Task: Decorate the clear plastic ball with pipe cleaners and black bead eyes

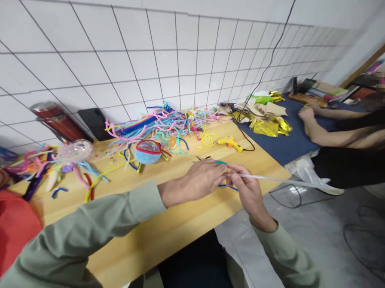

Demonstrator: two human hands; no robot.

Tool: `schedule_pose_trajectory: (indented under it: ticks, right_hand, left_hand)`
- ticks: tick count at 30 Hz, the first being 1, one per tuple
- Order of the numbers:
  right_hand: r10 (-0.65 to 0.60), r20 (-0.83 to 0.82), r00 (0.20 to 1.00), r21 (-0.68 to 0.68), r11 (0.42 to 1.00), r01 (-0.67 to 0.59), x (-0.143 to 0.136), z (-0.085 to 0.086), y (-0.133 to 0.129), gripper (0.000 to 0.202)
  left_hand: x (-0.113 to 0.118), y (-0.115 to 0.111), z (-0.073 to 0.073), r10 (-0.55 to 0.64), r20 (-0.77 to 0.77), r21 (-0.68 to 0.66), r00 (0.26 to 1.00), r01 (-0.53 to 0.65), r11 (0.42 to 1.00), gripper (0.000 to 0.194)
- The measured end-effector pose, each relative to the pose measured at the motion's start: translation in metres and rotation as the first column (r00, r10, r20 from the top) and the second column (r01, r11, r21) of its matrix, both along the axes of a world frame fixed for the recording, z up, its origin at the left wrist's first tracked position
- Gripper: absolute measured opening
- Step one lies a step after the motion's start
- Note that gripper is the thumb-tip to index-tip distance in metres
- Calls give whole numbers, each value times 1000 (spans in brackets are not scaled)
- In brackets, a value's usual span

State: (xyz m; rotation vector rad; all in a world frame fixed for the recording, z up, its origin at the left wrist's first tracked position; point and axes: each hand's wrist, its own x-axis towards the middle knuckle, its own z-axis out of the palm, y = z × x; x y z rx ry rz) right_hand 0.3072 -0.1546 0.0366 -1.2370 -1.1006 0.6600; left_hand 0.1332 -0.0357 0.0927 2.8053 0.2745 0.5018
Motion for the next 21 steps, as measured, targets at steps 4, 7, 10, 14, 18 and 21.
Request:
schedule_pose_trajectory:
  ticks: [4, 7, 10, 14, 18, 21]
  right_hand:
    - [-60, -91, 994, -55, 997, 55, -2, -16, -18, 40]
    - [41, -128, 991, -175, 983, -63, 3, -22, -27, 41]
    - [242, -126, 962, -293, 917, -269, 1, -24, -30, 46]
    - [213, -170, 962, -248, 936, -250, -2, -25, -26, 49]
    - [305, 61, 950, -250, 926, -281, 20, -19, -11, 46]
    - [306, 446, 841, -264, 943, -204, 42, -17, 16, 36]
  left_hand:
    - [-32, -28, -30, 65, 28, -199, 998, -58, 978, 27]
    - [-48, -30, -43, 105, 11, -321, 994, -96, 942, 26]
    - [-52, -32, -50, 109, -8, -397, 994, -103, 912, 27]
    - [-48, -37, -53, 83, -9, -498, 997, -76, 864, 25]
    - [-54, -37, -53, 98, 55, -588, 994, -47, 808, 25]
    - [-62, -36, -51, 159, 120, -670, 980, -38, 742, 27]
